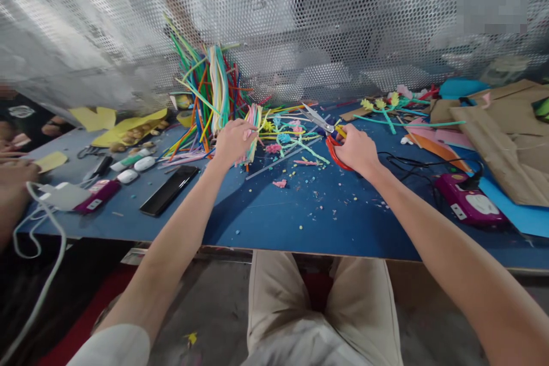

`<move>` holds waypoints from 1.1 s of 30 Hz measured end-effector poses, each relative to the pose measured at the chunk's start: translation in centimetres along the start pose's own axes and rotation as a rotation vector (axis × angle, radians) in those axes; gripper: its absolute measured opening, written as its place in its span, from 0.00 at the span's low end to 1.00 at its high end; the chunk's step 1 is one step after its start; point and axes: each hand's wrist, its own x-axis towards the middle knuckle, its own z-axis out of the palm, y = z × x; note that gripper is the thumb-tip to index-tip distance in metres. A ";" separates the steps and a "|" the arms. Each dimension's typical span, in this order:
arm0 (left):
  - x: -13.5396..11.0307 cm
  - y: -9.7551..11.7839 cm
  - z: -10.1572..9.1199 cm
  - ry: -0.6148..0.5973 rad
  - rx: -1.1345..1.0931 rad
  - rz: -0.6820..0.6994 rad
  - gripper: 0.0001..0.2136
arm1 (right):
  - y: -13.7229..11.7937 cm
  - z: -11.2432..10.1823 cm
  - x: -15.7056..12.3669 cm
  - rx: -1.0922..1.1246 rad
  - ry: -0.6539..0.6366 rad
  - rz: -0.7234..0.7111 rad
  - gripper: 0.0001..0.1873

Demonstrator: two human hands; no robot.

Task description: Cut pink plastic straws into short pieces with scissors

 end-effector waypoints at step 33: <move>-3.6 11.4 1.0 -0.061 -0.875 0.004 0.10 | -4.9 2.4 -4.1 1.050 -0.086 -0.171 0.14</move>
